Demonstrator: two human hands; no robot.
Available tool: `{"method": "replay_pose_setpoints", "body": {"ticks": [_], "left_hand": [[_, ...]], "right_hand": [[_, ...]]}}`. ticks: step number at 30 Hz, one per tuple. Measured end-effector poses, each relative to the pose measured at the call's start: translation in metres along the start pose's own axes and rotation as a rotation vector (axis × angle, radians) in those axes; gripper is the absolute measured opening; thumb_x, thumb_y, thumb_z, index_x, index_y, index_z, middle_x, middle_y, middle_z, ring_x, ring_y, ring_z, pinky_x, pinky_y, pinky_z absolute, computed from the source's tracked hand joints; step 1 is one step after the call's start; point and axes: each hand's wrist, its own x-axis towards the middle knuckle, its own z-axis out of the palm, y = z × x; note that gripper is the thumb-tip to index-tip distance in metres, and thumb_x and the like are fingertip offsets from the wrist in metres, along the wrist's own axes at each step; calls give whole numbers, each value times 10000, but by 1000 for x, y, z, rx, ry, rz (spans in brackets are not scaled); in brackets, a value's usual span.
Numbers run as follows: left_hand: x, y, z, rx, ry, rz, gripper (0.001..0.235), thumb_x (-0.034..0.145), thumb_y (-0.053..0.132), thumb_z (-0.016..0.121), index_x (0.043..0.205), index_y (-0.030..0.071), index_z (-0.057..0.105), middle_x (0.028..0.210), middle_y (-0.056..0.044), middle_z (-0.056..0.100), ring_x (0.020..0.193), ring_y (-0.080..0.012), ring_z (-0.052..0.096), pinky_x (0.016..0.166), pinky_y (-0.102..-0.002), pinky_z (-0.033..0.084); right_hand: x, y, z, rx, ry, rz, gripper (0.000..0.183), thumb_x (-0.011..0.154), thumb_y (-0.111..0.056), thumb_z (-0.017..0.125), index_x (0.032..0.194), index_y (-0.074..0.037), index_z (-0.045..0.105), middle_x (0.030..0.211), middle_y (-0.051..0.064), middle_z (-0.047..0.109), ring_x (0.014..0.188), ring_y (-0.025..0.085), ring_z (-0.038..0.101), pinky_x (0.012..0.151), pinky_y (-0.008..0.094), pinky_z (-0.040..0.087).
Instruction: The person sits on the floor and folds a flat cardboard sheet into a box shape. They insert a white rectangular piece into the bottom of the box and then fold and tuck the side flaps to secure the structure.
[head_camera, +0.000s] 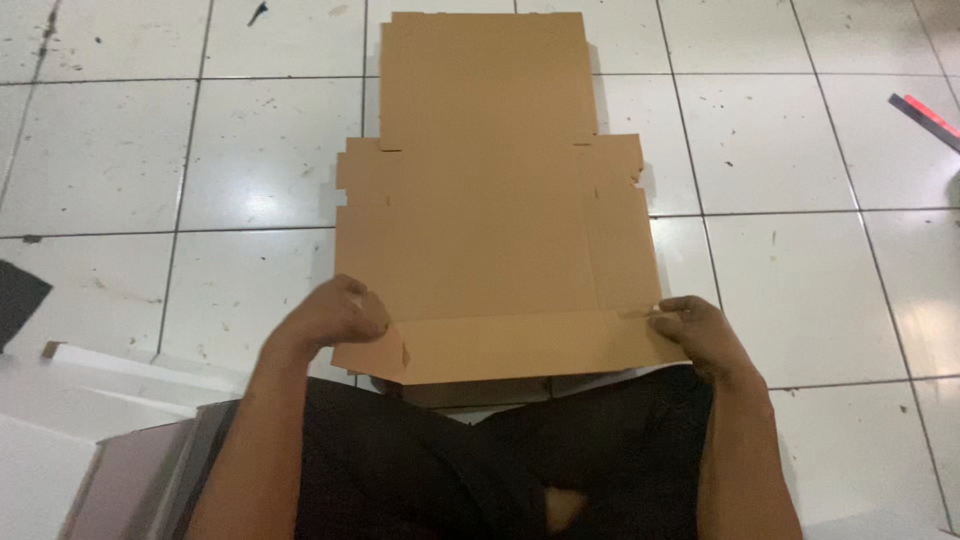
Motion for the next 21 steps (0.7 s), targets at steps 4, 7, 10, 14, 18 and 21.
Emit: {"method": "replay_pose_setpoints", "body": {"ticks": [4, 7, 10, 14, 18, 21], "left_hand": [[-4, -3, 2, 110, 73, -16, 717, 563, 139, 758, 1231, 15, 528, 1118, -279, 585, 1031, -417, 588, 773, -466, 506], [-31, 14, -6, 72, 47, -91, 799, 558, 165, 786, 1246, -45, 438, 1087, -331, 573, 1009, -447, 591, 761, -503, 510], [-36, 2, -3, 94, 7, -96, 798, 575, 187, 804, 1227, -64, 420, 1100, -346, 566, 1015, -481, 580, 767, -546, 519], [-23, -19, 21, 247, 30, -77, 790, 582, 196, 807, 1198, -34, 369, 1024, -317, 588, 950, -455, 614, 747, -524, 535], [-30, -19, 27, 210, 148, -29, 775, 626, 230, 750, 1220, -35, 330, 975, -294, 608, 899, -416, 636, 687, -507, 545], [-34, -12, 22, 78, 180, 44, 645, 744, 190, 693, 1250, -52, 374, 1069, -316, 574, 972, -423, 608, 705, -512, 538]], "right_hand": [[-58, -56, 16, -52, 7, 30, 647, 716, -12, 625, 1308, 116, 398, 1125, 325, 530, 979, 391, 553, 820, 486, 453], [-47, -46, 14, -123, 58, 45, 690, 708, -72, 691, 1308, 104, 398, 1131, 339, 524, 1011, 432, 555, 853, 525, 429], [-35, -35, 16, -202, 97, 48, 677, 706, -93, 733, 1287, 85, 436, 1106, 313, 548, 999, 420, 569, 830, 515, 437], [-23, -17, 11, -337, 141, 10, 674, 724, -195, 759, 1290, 23, 463, 1096, 262, 585, 990, 391, 588, 801, 487, 449], [-46, -32, 19, -356, 177, -38, 668, 717, -199, 748, 1271, 37, 458, 1083, 271, 590, 963, 389, 595, 788, 475, 461], [-34, -21, 18, -448, 229, -84, 643, 726, -242, 758, 1253, 2, 481, 1068, 234, 599, 943, 358, 610, 746, 471, 493]]}}
